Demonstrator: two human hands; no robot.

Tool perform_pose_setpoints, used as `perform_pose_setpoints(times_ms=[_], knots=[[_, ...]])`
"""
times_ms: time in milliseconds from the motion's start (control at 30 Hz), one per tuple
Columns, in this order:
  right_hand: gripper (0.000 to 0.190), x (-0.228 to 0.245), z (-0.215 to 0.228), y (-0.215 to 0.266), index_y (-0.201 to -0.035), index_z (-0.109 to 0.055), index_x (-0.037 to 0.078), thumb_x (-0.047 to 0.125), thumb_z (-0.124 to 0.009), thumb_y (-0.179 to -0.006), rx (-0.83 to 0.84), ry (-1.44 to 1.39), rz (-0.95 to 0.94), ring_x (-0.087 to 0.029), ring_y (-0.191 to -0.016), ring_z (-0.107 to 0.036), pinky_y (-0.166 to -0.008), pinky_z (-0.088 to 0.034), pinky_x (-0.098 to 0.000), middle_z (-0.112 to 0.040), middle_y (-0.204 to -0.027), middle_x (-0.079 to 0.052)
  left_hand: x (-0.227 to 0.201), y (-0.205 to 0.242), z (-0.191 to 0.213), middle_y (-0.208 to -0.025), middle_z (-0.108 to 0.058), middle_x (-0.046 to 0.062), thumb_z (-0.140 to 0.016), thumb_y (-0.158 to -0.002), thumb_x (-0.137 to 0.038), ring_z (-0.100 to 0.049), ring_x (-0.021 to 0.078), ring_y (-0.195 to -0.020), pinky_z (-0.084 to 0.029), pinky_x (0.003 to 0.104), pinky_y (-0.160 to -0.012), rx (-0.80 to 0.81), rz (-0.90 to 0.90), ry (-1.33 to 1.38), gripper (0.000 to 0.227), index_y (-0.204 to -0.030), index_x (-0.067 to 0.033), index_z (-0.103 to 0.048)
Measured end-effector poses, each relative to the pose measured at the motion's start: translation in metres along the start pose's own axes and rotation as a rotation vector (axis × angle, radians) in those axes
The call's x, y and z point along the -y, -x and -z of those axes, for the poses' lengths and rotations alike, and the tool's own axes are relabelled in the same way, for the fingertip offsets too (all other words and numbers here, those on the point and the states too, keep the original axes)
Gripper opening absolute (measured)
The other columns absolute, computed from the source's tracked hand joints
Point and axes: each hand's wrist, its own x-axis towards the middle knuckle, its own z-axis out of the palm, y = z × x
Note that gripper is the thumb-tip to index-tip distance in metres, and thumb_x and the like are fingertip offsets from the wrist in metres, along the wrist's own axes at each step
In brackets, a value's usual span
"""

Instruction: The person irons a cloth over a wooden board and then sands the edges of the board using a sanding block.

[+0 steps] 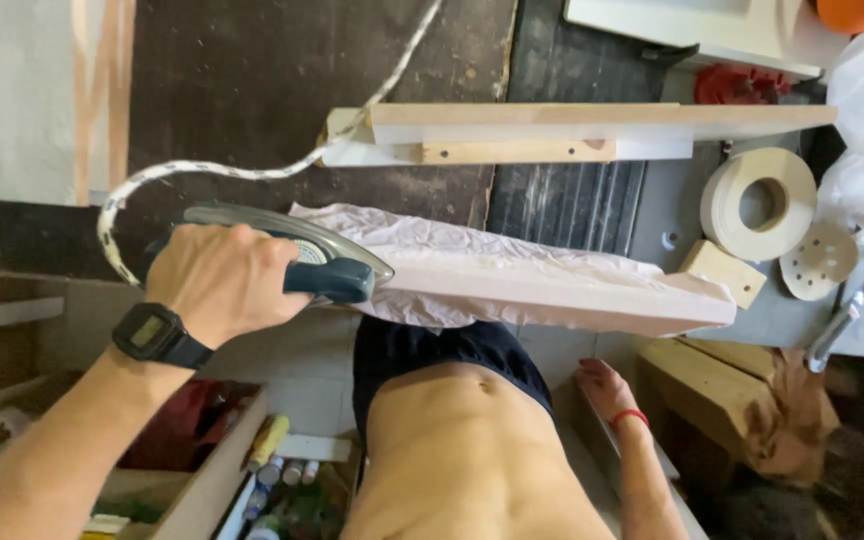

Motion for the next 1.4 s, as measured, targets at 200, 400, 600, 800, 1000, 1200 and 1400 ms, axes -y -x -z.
perform_pose_setpoints(times_ms=[200, 400, 600, 800, 1000, 1200, 1400], knots=[[0.044, 0.001, -0.019, 0.011, -0.140, -0.068, 0.029, 0.031, -0.068, -0.095, -0.008, -0.034, 0.031, -0.034, -0.123, -0.071, -0.110, -0.056, -0.0509, -0.078, -0.129, -0.007, -0.032, -0.006, 0.026, -0.090, -0.084, 0.000, -0.062, -0.083, -0.064, -0.083, 0.0282, -0.090, -0.064, 0.044, -0.085, 0.109, 0.012, -0.018, 0.041, -0.099, -0.0309, -0.081], [0.042, -0.020, -0.037, 0.015, -0.140, -0.067, 0.027, 0.034, -0.066, -0.098, 0.049, -0.189, 0.025, -0.032, -0.119, -0.073, -0.107, -0.056, -0.0505, -0.080, -0.124, -0.008, -0.070, -0.020, 0.024, -0.084, -0.083, 0.000, -0.062, -0.084, -0.062, -0.083, 0.0264, -0.081, -0.064, 0.040, -0.078, 0.074, 0.012, -0.028, 0.041, -0.100, -0.0302, -0.083], [0.041, -0.049, -0.058, 0.008, -0.142, -0.066, 0.014, 0.019, -0.060, -0.102, 0.051, -0.437, 0.046, -0.037, -0.109, -0.076, -0.101, -0.057, -0.0526, -0.079, -0.121, -0.021, -0.117, -0.046, 0.024, -0.079, -0.080, 0.006, -0.062, -0.086, -0.065, -0.080, 0.0307, -0.074, -0.062, 0.045, -0.072, -0.029, -0.054, 0.046, 0.048, -0.097, -0.0236, -0.083], [0.044, -0.042, -0.053, 0.020, -0.141, -0.067, 0.014, 0.035, -0.069, -0.102, 0.034, -0.529, -0.054, -0.033, -0.111, -0.076, -0.095, -0.061, -0.0462, -0.077, -0.126, -0.020, -0.174, -0.071, 0.024, -0.077, -0.079, 0.010, -0.065, -0.083, -0.065, -0.079, 0.0375, -0.075, -0.061, 0.051, -0.069, -0.072, -0.123, 0.069, 0.050, -0.092, -0.0185, -0.081], [0.048, -0.066, -0.082, 0.004, -0.143, -0.065, 0.013, 0.038, -0.070, -0.102, 0.034, -0.629, -0.111, -0.032, -0.113, -0.076, -0.093, -0.062, -0.0461, -0.075, -0.129, -0.020, -0.240, -0.085, 0.035, -0.076, -0.077, 0.014, -0.069, -0.080, -0.060, -0.078, 0.0419, -0.076, -0.060, 0.055, -0.066, -0.093, -0.186, 0.081, 0.048, -0.088, -0.0131, -0.079], [0.051, -0.073, -0.088, 0.014, -0.144, -0.064, 0.009, 0.038, -0.070, -0.102, 0.033, -0.738, -0.132, -0.034, -0.112, -0.075, -0.088, -0.062, -0.0474, -0.074, -0.130, -0.023, -0.302, -0.096, 0.040, -0.075, -0.077, 0.014, -0.068, -0.079, -0.055, -0.078, 0.0433, -0.075, -0.059, 0.057, -0.063, -0.120, -0.227, 0.094, 0.045, -0.084, -0.0103, -0.077], [0.048, -0.089, -0.094, 0.016, -0.141, -0.066, 0.007, 0.035, -0.070, -0.102, -0.004, -0.769, -0.146, -0.034, -0.108, -0.077, -0.082, -0.063, -0.0451, -0.075, -0.126, -0.025, -0.353, -0.108, 0.050, -0.073, -0.075, 0.016, -0.068, -0.079, -0.047, -0.077, 0.0457, -0.074, -0.058, 0.057, -0.062, -0.131, -0.275, 0.133, 0.039, -0.080, -0.0087, -0.075]])
